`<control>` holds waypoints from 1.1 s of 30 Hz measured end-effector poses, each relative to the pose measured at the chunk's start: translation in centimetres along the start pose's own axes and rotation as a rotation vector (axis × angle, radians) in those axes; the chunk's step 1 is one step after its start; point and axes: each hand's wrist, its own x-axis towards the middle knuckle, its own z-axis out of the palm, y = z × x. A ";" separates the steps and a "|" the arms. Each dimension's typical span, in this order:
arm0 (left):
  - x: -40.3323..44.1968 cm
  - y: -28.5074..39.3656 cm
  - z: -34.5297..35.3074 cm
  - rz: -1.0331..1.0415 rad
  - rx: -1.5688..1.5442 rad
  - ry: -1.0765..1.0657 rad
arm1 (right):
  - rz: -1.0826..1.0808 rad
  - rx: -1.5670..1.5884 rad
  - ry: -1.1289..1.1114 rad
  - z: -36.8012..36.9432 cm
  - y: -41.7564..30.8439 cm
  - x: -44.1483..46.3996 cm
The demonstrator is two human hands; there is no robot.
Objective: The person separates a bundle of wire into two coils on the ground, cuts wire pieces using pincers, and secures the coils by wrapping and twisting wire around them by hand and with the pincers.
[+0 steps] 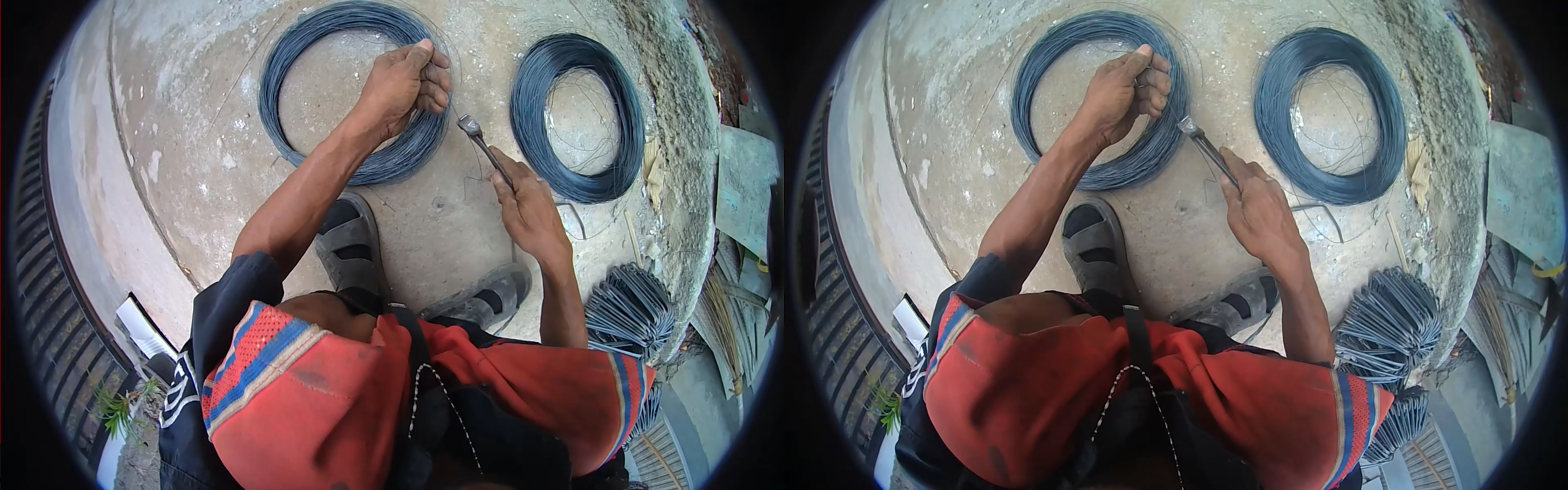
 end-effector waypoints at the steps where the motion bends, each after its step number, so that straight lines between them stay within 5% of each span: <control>1: 0.0 0.0 0.1 0.004 0.010 -0.002 | 0.014 0.008 -0.008 0.0 -0.1 0.0; 12: -0.1 0.0 0.5 0.008 -0.012 -0.031 | 0.223 0.059 -0.097 0.4 -0.7 0.2; 18: -0.3 0.1 0.6 0.016 -0.032 -0.046 | 0.095 0.161 0.005 1.7 0.7 0.2; 21: -0.4 0.4 0.9 0.025 -0.030 -0.044 | 0.202 0.404 -0.107 2.5 1.5 0.3; 24: -0.8 1.0 2.5 0.055 -0.123 0.062 | 0.225 0.489 -0.171 2.9 1.2 0.1; 27: -1.0 1.6 3.1 0.016 -0.582 0.022 | 0.287 0.475 -0.195 3.9 2.1 0.5; 33: -0.9 2.4 0.3 0.025 -0.779 -0.288 | -0.087 0.237 0.016 4.4 1.5 -0.3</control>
